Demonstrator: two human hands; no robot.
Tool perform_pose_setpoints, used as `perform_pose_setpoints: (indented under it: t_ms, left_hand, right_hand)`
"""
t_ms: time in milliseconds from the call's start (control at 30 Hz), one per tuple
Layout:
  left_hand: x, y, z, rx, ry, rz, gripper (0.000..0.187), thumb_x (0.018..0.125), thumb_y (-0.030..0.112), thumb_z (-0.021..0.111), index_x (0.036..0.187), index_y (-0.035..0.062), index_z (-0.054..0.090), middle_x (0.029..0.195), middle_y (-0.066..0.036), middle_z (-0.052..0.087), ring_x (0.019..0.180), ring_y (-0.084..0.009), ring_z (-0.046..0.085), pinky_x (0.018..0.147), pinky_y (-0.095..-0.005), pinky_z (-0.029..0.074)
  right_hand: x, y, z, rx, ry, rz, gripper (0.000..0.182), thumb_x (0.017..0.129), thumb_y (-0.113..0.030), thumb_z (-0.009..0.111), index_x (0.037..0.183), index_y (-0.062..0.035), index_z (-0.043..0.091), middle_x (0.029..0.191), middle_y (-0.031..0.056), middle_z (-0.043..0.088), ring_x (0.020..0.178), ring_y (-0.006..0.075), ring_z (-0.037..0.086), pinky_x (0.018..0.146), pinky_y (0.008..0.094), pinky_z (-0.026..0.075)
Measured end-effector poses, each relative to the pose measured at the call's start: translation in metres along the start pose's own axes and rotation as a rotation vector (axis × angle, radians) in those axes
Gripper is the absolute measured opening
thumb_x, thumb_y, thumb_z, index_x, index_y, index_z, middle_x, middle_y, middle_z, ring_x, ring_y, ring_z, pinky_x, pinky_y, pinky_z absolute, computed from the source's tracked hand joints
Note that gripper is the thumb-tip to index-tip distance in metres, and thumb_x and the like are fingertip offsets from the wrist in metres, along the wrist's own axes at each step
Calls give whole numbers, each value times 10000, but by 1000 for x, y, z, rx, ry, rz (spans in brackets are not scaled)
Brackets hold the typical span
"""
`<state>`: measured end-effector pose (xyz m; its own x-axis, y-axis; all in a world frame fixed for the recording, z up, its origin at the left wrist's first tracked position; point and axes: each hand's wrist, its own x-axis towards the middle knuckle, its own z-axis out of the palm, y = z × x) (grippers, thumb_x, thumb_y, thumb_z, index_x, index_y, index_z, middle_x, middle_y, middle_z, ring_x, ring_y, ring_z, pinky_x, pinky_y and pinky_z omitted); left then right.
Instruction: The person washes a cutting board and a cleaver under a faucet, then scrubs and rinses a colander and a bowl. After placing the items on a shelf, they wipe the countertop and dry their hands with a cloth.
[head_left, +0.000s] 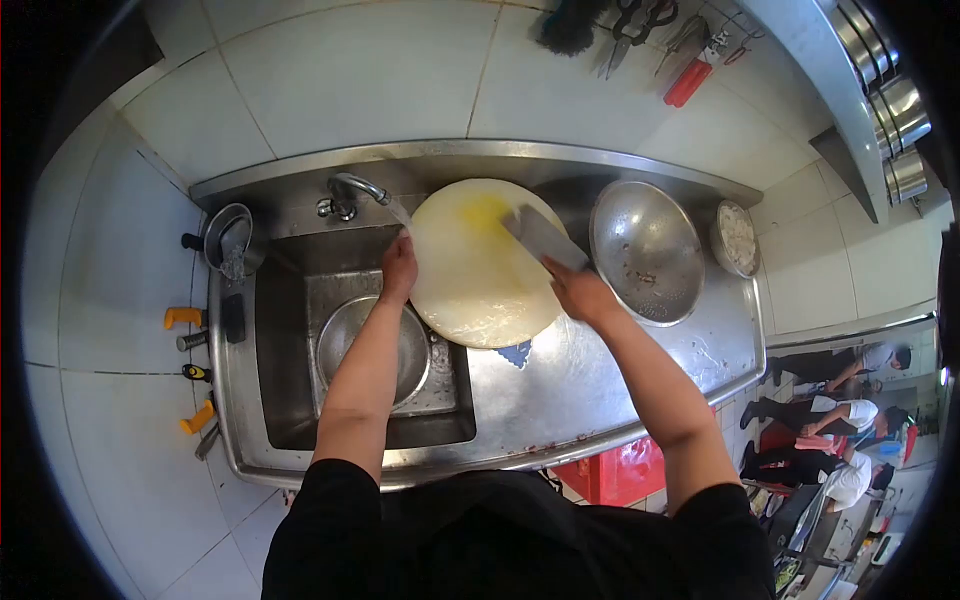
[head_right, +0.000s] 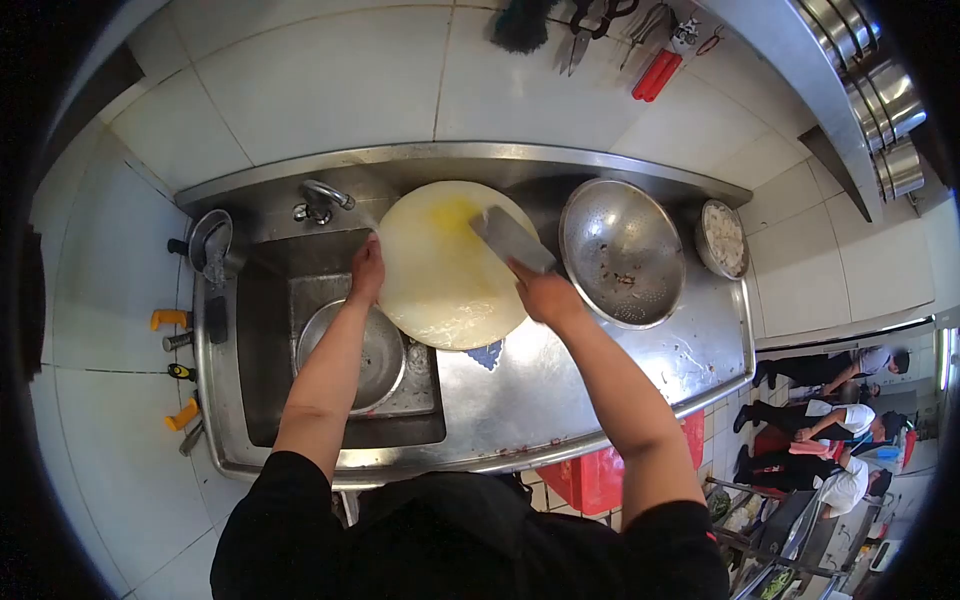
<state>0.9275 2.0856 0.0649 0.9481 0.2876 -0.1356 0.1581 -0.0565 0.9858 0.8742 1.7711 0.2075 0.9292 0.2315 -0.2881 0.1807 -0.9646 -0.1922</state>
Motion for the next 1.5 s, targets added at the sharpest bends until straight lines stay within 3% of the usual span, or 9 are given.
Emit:
perform_pose_setpoints:
  t_ms: [167, 233, 333, 467, 567, 633, 800, 1100, 1500]
  left_hand:
    - [11, -22, 1, -46, -65, 94, 483, 983, 405, 359, 1103, -5, 585, 1028, -168, 643, 972, -275, 606, 846, -351, 440]
    - [8, -18, 2, 22, -10, 77, 460, 982, 397, 363, 1111, 17, 588, 1024, -163, 647, 970, -274, 612, 843, -353, 443]
    - [2, -4, -1, 144, -34, 90, 419, 981, 336, 402, 1173, 2, 565, 1083, -126, 637, 1009, -202, 590, 869, -323, 433]
    - [11, -20, 3, 5, -52, 99, 407, 976, 324, 413, 1178, 2, 561, 1086, -126, 637, 1009, -200, 592, 871, -321, 433]
    - [14, -25, 5, 23, -51, 138, 407, 972, 321, 423, 1190, 4, 553, 1090, -127, 637, 1011, -203, 593, 873, -320, 432]
    - [14, -24, 5, -15, -50, 153, 375, 953, 310, 422, 1152, 30, 574, 1068, -172, 637, 1025, -310, 599, 865, -360, 445]
    - [12, -8, 2, 109, -21, 161, 373, 955, 295, 419, 1158, 20, 568, 1057, -168, 639, 1013, -310, 601, 869, -360, 443]
    - [18, -25, 9, 6, -43, 127, 404, 954, 320, 405, 1161, 14, 568, 1119, -190, 614, 1077, -336, 567, 893, -377, 435]
    - [5, -9, 3, 6, -41, 185, 422, 953, 333, 417, 1198, 16, 547, 1151, -192, 601, 1094, -333, 562, 920, -374, 428]
  right_hand:
    - [38, -35, -11, 95, -42, 109, 478, 923, -276, 409, 1397, -255, 346, 1087, 233, 595, 982, 397, 588, 881, 473, 456]
    - [14, -27, -1, 64, 32, 64, 481, 925, -273, 407, 1401, -246, 338, 1041, 247, 607, 939, 410, 596, 847, 486, 465]
    - [-66, -22, -3, -6, -107, 195, 505, 925, -261, 416, 1416, -232, 302, 914, 257, 628, 845, 417, 610, 783, 516, 469]
    - [-132, -19, 5, 13, -138, 288, 540, 913, -234, 443, 1426, -217, 276, 857, 252, 635, 809, 417, 615, 762, 536, 462]
    - [-95, -19, 3, -19, -141, 280, 535, 911, -230, 448, 1420, -194, 287, 898, 259, 631, 838, 421, 611, 773, 535, 459]
    - [-42, -4, 16, 7, 0, 157, 522, 913, -227, 439, 1412, -173, 297, 950, 267, 622, 870, 427, 605, 790, 523, 460]
    - [43, -12, 4, 108, 134, 109, 512, 902, -226, 435, 1398, -170, 322, 991, 276, 610, 884, 434, 599, 805, 508, 464]
    - [-138, -23, 13, 70, -88, 238, 522, 899, -238, 467, 1397, -197, 317, 993, 267, 615, 879, 437, 601, 806, 530, 459]
    - [55, -46, -6, 110, 31, 180, 451, 901, -226, 417, 1340, -123, 379, 1053, 295, 589, 967, 439, 579, 857, 506, 443]
